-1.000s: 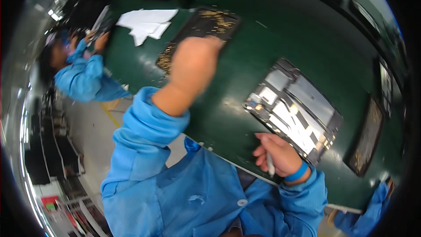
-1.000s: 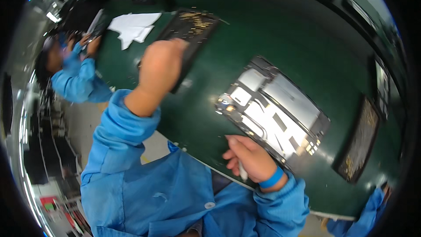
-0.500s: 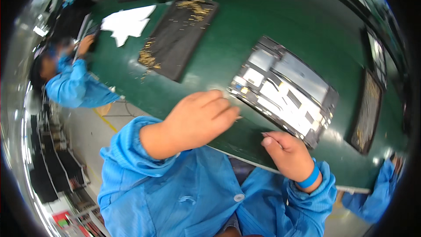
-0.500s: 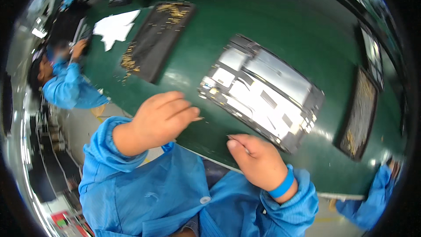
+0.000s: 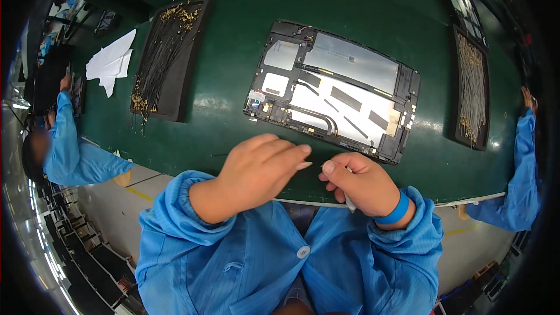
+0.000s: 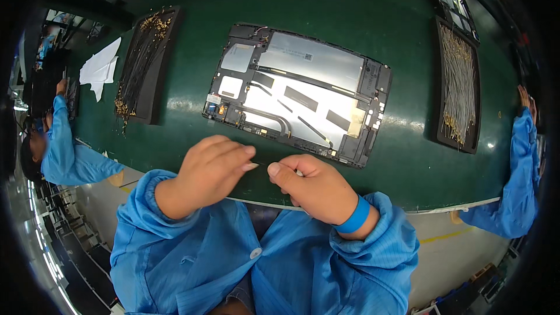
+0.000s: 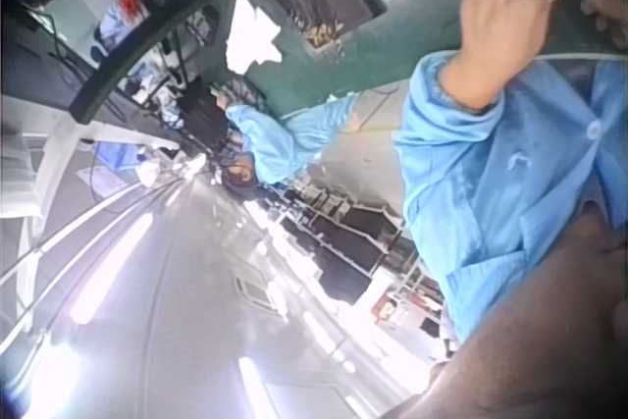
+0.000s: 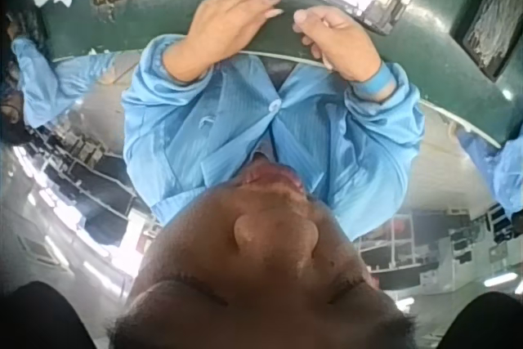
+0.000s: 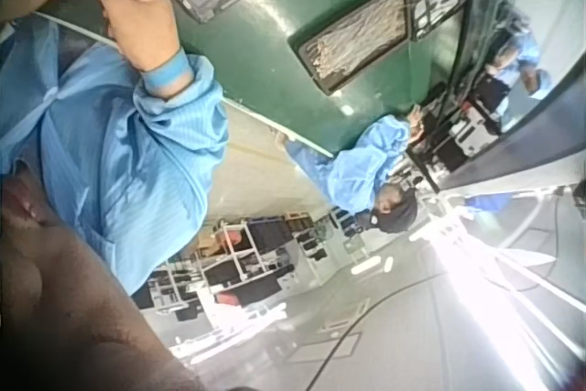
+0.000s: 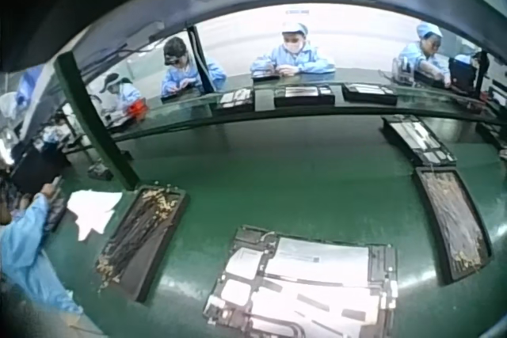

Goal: Assembling internal components and connecting ribbon cables inside a tablet device on a factory production line.

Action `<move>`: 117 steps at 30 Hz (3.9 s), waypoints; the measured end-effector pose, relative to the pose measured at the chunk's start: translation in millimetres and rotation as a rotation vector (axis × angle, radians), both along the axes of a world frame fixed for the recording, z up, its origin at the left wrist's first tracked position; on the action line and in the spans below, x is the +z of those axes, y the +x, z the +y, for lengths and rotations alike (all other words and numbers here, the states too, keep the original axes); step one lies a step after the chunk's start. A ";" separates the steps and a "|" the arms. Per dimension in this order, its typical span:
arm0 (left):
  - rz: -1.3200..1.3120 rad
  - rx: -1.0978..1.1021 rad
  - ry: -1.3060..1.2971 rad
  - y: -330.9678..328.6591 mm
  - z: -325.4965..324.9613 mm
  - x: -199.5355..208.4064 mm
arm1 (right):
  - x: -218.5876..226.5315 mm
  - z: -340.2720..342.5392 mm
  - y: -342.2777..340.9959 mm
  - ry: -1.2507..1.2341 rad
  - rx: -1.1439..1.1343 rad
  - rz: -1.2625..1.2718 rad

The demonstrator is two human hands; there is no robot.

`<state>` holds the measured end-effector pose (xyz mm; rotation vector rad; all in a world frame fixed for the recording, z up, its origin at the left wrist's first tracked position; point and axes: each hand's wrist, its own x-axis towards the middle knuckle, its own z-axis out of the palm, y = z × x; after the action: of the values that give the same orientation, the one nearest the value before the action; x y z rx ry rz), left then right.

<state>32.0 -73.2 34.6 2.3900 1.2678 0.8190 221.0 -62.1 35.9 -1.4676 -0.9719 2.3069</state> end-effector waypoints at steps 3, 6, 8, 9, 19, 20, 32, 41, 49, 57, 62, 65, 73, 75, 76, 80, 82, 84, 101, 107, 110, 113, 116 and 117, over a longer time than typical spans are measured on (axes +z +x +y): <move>-0.057 -0.020 0.018 3.5 0.6 -6.1 | -3.4 0.8 -4.7 -0.086 -0.031 0.085; -0.046 0.049 0.083 3.9 7.7 -9.0 | -3.5 6.1 -10.9 -0.045 -0.136 0.122; -0.006 0.127 0.152 -1.0 11.3 -12.2 | 6.5 11.0 -20.0 0.028 -0.316 0.152; 0.071 0.149 0.123 -5.3 14.1 -16.8 | 10.7 13.8 -25.3 0.102 -0.501 0.179; 0.142 0.161 0.085 -12.0 16.5 -19.9 | -16.5 22.3 -46.0 0.899 -0.636 -0.019; 0.168 0.151 0.119 -12.6 16.8 -21.0 | -19.7 21.4 -46.3 0.988 -0.635 -0.020; 0.238 0.139 0.060 -13.3 16.2 -14.0 | -32.1 19.9 -51.4 1.169 -0.588 -0.018; 0.230 0.130 0.043 -12.3 18.1 -12.7 | -10.4 28.6 -51.4 1.321 -0.278 -0.238; 0.257 0.163 0.080 -12.2 12.5 -5.9 | -1.4 38.2 -65.2 1.518 0.113 -0.336; -1.349 0.737 -1.275 -17.3 -16.7 -8.6 | -12.0 46.5 -60.9 0.778 -0.478 -0.043; -1.531 0.983 -0.812 -23.6 7.0 -20.5 | -7.2 48.4 -56.0 0.697 -0.436 -0.028; -1.289 0.890 -0.912 -21.1 -8.6 3.1 | -10.3 49.1 -55.4 0.698 -0.445 -0.023; -0.826 0.541 -1.523 -9.6 -16.8 -4.7 | -9.1 46.4 -54.8 0.699 -0.437 0.009; -0.847 0.540 -1.511 -8.4 -5.9 -5.5 | -9.8 47.6 -54.2 0.700 -0.420 0.006; -0.873 0.547 -1.500 -9.3 -0.6 -6.4 | -10.1 48.1 -54.4 0.696 -0.397 0.005; -0.828 0.481 -1.505 -10.1 4.3 -11.5 | -10.4 60.8 -54.4 0.585 -0.270 0.002; -0.849 0.482 -1.584 -11.3 -5.5 -10.0 | -8.7 60.8 -57.3 0.589 -0.245 -0.010; -0.881 0.484 -1.664 -11.7 -7.9 -11.6 | -6.4 61.4 -57.6 0.594 -0.211 -0.025; -0.939 0.543 -1.639 -3.9 11.6 -11.5 | -2.5 98.5 -57.6 0.691 0.454 -0.333; -1.344 0.305 -1.604 -26.3 4.5 -18.7 | -7.3 119.3 -3.4 0.478 -0.119 -0.018; -1.480 0.253 -1.593 -29.5 3.0 -20.2 | 23.3 102.6 64.8 0.390 -0.365 -0.131; -1.310 0.417 -1.558 -19.7 3.2 -15.2 | 19.5 78.6 111.5 0.430 -0.428 -0.300; -1.104 0.535 -1.615 -11.2 12.5 -6.5 | 21.3 59.3 109.8 0.474 -0.497 -0.475; -1.125 0.527 -1.632 -12.7 12.0 -7.4 | 25.5 58.5 93.5 0.474 -0.431 -0.456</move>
<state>19.3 -61.2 27.2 0.2037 1.1487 0.5870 314.5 -3.5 61.3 -1.7925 -1.0803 1.3564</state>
